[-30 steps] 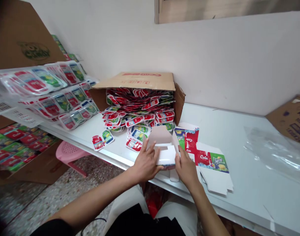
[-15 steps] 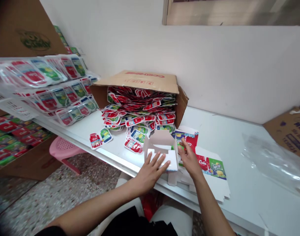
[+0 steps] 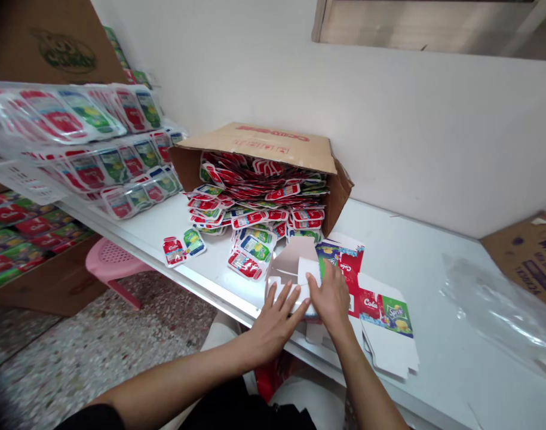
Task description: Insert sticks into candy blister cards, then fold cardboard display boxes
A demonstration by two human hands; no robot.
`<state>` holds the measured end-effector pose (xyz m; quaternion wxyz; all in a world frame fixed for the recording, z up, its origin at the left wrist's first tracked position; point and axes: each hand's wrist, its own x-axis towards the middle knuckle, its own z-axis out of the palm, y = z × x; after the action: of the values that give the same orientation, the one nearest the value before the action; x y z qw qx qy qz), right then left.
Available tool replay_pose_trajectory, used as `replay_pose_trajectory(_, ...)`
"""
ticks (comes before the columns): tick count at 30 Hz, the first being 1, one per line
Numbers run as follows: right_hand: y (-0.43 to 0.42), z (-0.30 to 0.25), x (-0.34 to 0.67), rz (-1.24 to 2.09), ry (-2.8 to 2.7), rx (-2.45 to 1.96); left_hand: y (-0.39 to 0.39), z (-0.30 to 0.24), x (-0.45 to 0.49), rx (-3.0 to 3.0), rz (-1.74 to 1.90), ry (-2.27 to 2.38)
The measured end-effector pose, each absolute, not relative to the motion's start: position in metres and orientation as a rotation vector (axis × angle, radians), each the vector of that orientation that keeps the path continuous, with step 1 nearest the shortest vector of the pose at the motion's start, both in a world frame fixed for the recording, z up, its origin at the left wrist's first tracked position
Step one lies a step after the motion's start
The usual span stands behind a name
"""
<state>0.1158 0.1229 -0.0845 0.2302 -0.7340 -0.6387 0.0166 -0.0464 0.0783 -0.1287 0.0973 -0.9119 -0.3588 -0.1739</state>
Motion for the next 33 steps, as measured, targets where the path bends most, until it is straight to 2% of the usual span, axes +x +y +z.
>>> replay_pose_trajectory(6, 0.126, -0.088, 0.111, -0.129, -1.863, -1.990, 0.076, -0.132, -0.047, -2.613, -0.554, -1.055)
replay_pose_trajectory(14, 0.127, -0.077, 0.106, -0.176, -1.930, -2.010, 0.073, -0.142, -0.044, -2.463, -0.781, -1.048)
replay_pose_trajectory(26, 0.129, -0.080, 0.100, -0.234, -1.862, -2.012, 0.068, -0.144, -0.043, -2.449, -0.867, -1.001)
replay_pose_trajectory(33, 0.120, -0.085, 0.115, 0.105, -1.939, -2.020, 0.073, -0.141, -0.043, -2.495, -0.804, -1.041)
